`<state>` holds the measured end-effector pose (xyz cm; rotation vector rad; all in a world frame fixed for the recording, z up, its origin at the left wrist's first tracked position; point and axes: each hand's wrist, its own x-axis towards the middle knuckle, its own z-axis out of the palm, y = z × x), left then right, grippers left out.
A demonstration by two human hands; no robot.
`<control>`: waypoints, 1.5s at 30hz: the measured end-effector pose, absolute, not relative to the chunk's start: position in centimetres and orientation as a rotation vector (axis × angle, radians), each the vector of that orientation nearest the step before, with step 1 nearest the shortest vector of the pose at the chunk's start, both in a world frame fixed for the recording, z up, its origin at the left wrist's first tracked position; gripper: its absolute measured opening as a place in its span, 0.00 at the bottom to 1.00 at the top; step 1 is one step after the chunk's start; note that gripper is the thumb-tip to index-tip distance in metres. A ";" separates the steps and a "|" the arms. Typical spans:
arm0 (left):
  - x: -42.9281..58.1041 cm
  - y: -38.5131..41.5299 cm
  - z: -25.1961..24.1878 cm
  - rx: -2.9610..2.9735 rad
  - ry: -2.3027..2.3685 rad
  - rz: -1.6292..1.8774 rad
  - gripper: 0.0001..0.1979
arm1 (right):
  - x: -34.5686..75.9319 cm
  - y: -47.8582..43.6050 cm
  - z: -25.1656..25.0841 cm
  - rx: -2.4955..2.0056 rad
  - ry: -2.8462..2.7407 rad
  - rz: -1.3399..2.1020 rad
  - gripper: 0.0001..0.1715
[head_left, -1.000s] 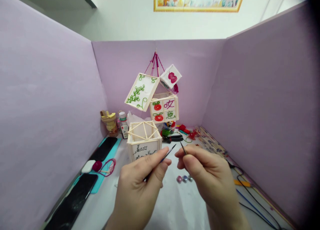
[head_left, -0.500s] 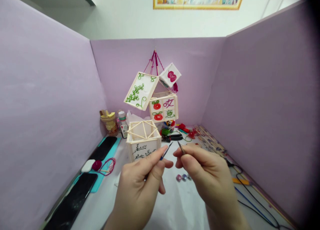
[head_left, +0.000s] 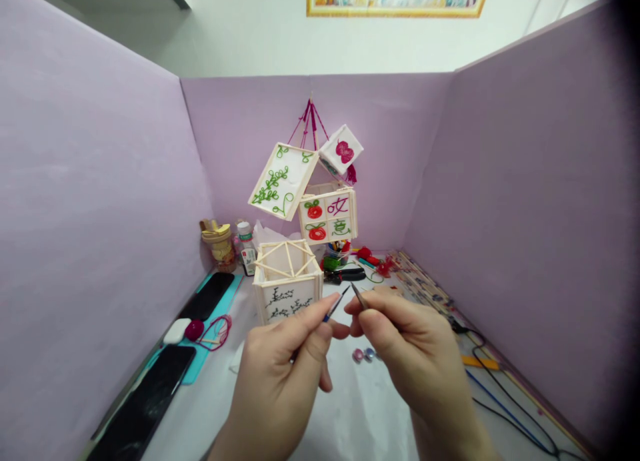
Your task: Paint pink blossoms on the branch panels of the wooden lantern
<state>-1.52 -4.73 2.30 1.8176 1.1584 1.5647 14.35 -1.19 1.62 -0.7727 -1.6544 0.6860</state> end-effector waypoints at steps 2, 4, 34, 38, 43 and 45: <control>-1.5 -4.7 2.2 1.811 1.162 1.557 0.14 | 14.3 -1.2 1.4 -0.778 -1.630 0.677 0.16; -1.6 -4.7 2.0 1.790 1.175 1.549 0.14 | 14.6 -1.1 1.2 -0.808 -1.517 0.655 0.12; -2.4 -4.0 2.7 0.703 0.373 1.342 0.17 | 17.6 2.2 -7.8 -0.596 -1.891 0.309 0.15; 3.8 -5.6 0.7 0.553 0.466 1.164 0.21 | 17.8 -4.5 -7.4 -0.428 -1.786 0.195 0.25; 6.4 -6.0 -3.5 0.775 0.622 1.209 0.25 | 19.6 -4.3 -6.8 -0.574 -1.396 0.260 0.15; 6.0 -4.7 -5.7 1.123 0.977 1.233 0.19 | 21.3 -2.2 -7.0 -0.595 -1.186 0.284 0.18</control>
